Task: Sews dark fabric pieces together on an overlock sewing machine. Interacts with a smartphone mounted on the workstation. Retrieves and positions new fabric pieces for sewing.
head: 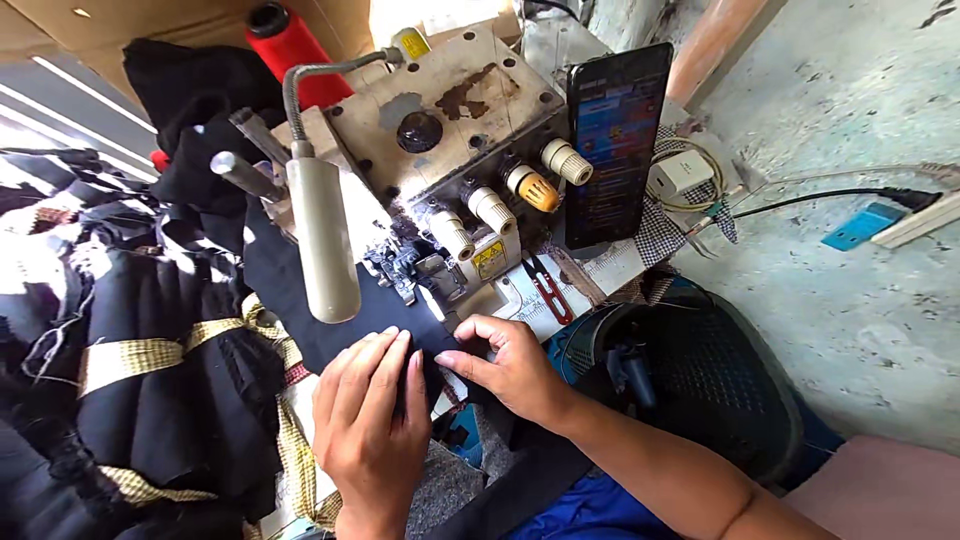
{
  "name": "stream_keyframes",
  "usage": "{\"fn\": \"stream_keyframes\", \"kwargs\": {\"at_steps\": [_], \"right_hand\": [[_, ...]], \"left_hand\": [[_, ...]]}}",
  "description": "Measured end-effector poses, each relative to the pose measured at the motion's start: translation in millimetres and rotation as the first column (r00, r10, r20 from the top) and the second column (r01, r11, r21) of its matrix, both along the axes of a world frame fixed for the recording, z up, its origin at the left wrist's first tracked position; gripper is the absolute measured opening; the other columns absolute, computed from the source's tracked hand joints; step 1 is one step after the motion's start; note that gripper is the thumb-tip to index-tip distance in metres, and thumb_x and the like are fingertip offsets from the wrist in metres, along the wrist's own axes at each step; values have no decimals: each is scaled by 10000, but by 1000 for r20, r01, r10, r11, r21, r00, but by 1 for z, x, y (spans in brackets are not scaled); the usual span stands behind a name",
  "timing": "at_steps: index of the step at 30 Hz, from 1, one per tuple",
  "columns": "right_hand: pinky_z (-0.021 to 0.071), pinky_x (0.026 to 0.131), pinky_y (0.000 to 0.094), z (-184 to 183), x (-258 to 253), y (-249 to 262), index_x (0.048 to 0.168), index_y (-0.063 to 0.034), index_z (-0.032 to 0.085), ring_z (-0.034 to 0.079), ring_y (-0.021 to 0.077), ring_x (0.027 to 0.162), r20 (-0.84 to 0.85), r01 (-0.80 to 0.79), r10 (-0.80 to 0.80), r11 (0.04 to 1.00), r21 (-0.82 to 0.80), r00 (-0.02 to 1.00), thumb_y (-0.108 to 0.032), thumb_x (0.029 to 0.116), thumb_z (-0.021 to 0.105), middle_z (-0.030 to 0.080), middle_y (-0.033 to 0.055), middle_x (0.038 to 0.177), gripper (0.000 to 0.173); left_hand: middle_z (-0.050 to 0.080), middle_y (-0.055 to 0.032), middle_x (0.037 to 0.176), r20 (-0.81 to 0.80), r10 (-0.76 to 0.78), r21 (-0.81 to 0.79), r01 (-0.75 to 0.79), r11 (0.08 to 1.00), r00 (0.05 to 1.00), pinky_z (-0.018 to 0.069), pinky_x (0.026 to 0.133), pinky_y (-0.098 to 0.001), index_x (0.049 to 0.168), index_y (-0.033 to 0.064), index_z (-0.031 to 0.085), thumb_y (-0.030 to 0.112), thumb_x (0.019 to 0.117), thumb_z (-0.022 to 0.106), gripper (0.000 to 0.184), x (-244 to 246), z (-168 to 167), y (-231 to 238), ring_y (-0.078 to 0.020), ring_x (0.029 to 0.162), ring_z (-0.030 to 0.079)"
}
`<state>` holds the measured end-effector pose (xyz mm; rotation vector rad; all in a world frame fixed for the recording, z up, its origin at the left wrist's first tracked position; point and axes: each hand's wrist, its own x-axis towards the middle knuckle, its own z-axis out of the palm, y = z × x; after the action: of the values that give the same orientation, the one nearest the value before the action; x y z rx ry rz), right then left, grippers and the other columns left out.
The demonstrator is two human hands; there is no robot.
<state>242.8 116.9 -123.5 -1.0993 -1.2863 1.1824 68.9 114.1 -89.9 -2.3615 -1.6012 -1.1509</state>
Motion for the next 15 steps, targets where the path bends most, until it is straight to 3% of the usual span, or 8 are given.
{"fn": "stream_keyframes", "kwargs": {"at_steps": [6,15], "right_hand": [[540,719,192,6,5,-10,864,-20,737,648,28,776,22,4,-5,1000,30,1000,-230,945,751,700,21,818,226],[549,721,180,26,-1,-14,860,-25,758,662,22,776,66,37,-42,996,77,997,-231,943,752,719,19,817,222]], "left_hand": [[755,-126,1145,13,-3,-15,3,1000,1000,501,1060,-467,1094,65,793,191,981,658,217,0,-5,-4,-281,1147,689],[749,-115,1162,20,-3,-20,3,1000,1000,489,1070,-457,1084,71,797,159,974,662,195,0,-7,-4,-268,1162,679]]}}
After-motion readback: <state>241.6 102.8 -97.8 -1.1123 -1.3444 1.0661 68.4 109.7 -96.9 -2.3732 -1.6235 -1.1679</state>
